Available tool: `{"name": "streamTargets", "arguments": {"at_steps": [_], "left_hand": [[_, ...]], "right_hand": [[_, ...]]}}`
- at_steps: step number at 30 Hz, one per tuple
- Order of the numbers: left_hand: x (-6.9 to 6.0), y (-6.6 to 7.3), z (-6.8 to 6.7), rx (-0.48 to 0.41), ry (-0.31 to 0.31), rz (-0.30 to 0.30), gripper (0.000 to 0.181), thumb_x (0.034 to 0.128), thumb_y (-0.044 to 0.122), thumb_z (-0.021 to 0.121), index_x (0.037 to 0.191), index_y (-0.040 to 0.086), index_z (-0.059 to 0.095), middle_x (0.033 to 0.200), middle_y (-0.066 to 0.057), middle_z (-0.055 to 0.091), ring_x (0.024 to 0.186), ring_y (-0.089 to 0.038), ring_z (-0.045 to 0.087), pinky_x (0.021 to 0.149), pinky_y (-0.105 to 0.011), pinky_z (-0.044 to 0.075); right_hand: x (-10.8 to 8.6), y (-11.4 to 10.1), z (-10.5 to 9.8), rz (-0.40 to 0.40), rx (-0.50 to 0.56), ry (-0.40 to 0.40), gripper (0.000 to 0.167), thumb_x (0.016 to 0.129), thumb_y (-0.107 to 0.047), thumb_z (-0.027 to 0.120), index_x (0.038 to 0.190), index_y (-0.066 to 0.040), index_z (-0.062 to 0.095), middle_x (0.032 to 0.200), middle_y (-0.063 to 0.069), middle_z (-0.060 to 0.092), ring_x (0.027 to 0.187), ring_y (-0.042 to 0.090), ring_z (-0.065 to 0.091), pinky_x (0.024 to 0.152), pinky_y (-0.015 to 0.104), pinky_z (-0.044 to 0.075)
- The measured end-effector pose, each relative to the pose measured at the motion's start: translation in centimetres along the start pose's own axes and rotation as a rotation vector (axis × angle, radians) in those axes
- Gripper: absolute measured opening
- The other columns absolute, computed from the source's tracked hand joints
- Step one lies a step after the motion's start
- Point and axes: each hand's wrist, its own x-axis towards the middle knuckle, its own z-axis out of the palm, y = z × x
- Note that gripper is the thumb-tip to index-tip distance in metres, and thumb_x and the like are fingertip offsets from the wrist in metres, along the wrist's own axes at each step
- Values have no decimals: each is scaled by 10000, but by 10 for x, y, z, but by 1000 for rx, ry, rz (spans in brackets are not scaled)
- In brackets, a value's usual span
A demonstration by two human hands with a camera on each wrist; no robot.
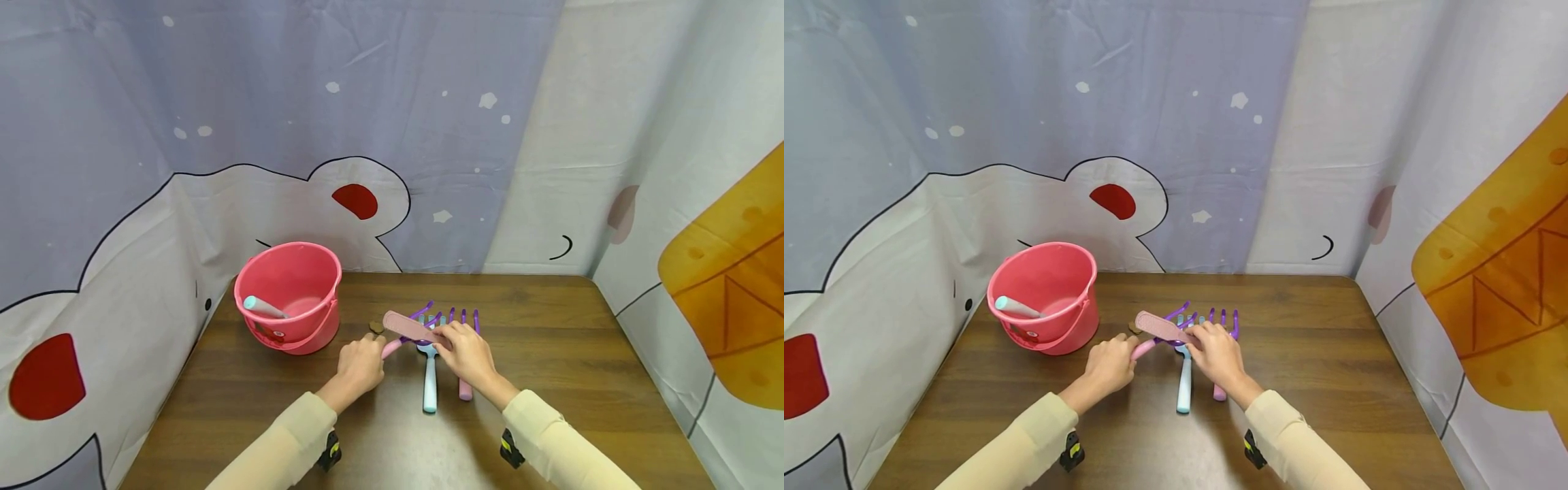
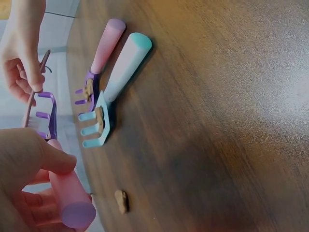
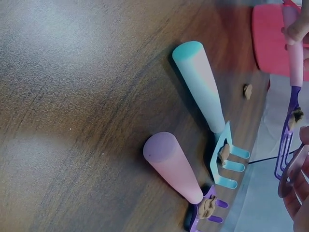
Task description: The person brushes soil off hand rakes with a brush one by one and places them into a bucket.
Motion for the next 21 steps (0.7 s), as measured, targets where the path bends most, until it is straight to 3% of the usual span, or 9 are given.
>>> {"name": "streamTargets", "arguments": {"at_steps": [15,21], "left_hand": [[1,-3,-6,-10,31,-8,351,674,224,771,981,112,641,764,-52,579,604,-252,600,488,-365,460],[1,-4,-7,-11,43,-15,333,653,233,783,916,96,633,728,-42,554,584,-247,589,480,-358,455]], "right_hand": [[-2,6,0,-22,-24,-16,250,686,-191,793,911,-198,686,775,-72,595,647,88,475,553,248,421],[0,8,-2,-42,-33,-19,253,675,-180,794,907,-191,692,723,-79,550,623,82,434,536,232,389]]}}
